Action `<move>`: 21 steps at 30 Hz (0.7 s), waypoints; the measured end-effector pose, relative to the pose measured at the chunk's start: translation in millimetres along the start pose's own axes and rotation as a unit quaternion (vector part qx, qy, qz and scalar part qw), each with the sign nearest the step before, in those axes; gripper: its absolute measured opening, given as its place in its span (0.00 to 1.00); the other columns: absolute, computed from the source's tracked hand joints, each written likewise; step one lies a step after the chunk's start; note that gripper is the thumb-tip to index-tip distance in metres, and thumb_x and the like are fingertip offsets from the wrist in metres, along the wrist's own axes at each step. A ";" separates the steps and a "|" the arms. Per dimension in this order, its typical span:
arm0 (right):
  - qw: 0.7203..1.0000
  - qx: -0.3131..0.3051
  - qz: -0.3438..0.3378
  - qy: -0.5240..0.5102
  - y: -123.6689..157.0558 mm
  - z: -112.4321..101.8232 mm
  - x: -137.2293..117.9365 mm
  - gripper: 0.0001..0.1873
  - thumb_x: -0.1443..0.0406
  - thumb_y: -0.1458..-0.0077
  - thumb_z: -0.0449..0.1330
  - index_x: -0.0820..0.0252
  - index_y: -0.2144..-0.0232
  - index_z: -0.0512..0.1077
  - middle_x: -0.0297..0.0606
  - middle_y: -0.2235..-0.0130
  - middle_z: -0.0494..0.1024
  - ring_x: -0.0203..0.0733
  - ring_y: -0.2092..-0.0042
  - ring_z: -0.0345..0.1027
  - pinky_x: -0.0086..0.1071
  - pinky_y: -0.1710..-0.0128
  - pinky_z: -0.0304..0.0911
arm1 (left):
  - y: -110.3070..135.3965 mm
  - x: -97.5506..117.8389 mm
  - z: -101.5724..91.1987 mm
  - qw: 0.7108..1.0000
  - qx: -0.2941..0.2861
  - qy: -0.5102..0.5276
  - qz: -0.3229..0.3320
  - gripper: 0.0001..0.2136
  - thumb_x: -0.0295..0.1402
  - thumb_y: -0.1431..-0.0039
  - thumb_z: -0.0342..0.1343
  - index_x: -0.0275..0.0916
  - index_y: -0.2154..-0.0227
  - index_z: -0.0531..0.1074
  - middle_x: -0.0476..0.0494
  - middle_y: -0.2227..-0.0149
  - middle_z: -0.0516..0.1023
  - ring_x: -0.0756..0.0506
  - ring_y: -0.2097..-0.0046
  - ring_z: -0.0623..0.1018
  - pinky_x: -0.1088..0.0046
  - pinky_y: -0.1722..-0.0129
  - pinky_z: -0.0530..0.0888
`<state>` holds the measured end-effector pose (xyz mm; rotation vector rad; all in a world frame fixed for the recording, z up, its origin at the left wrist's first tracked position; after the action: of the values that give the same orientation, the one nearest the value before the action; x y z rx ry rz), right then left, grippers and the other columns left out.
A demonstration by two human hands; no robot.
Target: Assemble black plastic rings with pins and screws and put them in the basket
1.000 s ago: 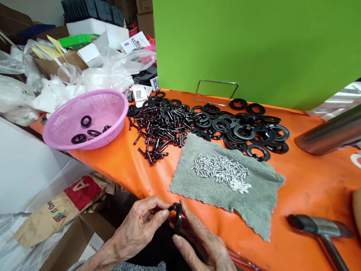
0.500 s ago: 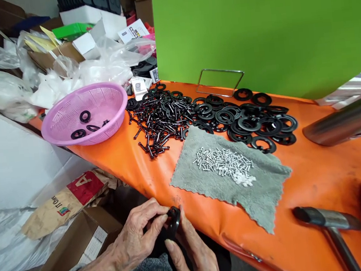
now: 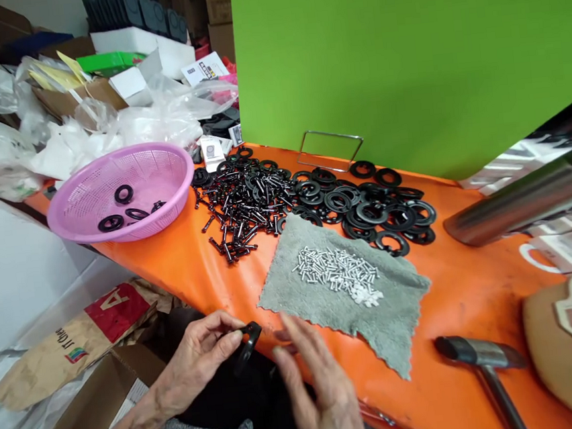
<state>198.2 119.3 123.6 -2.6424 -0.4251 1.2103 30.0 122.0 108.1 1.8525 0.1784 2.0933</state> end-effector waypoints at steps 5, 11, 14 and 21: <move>0.976 0.049 -0.075 0.199 -50.6 -17.3 42.2 0.14 0.63 0.35 0.44 0.57 0.58 0.69 0.41 0.66 0.73 0.44 0.64 0.68 0.38 0.66 0.67 | -12.8 9.1 -2.8 0.996 -0.017 0.072 -0.041 0.17 0.45 0.50 0.64 0.33 0.71 0.72 0.49 0.72 0.73 0.53 0.70 0.70 0.80 0.67 0.66; 0.954 -0.016 -0.124 0.274 -70.8 5.7 57.2 0.14 0.64 0.36 0.44 0.58 0.68 0.68 0.41 0.70 0.67 0.47 0.66 0.60 0.39 0.66 0.60 | -18.5 12.3 -0.3 0.992 -0.037 0.086 -0.084 0.23 0.49 0.54 0.65 0.32 0.67 0.73 0.48 0.69 0.75 0.54 0.68 0.71 0.80 0.66 0.65; 0.942 -0.039 -0.132 0.307 -74.9 11.8 57.2 0.13 0.68 0.40 0.45 0.57 0.73 0.65 0.40 0.73 0.67 0.46 0.68 0.58 0.39 0.67 0.57 | -20.7 15.8 0.6 0.993 -0.044 0.072 -0.080 0.24 0.51 0.54 0.65 0.32 0.67 0.73 0.47 0.69 0.75 0.53 0.67 0.71 0.79 0.65 0.66; 0.943 -0.067 -0.129 0.299 -83.5 14.8 61.7 0.12 0.71 0.45 0.44 0.55 0.75 0.63 0.38 0.76 0.66 0.45 0.71 0.59 0.39 0.68 0.56 | -22.4 19.4 1.1 0.994 -0.038 0.058 -0.088 0.24 0.50 0.57 0.66 0.31 0.70 0.72 0.48 0.71 0.73 0.54 0.69 0.70 0.78 0.67 0.65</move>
<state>210.8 219.6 95.8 -2.7712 -0.7193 0.2792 33.1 149.3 119.5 1.6108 0.2754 2.0580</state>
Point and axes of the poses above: each hand's wrist, its own y-axis away from the middle knuckle, its own z-axis out of the palm, x = y × z, the point moved 7 cm from there along -y, towards the middle knuckle
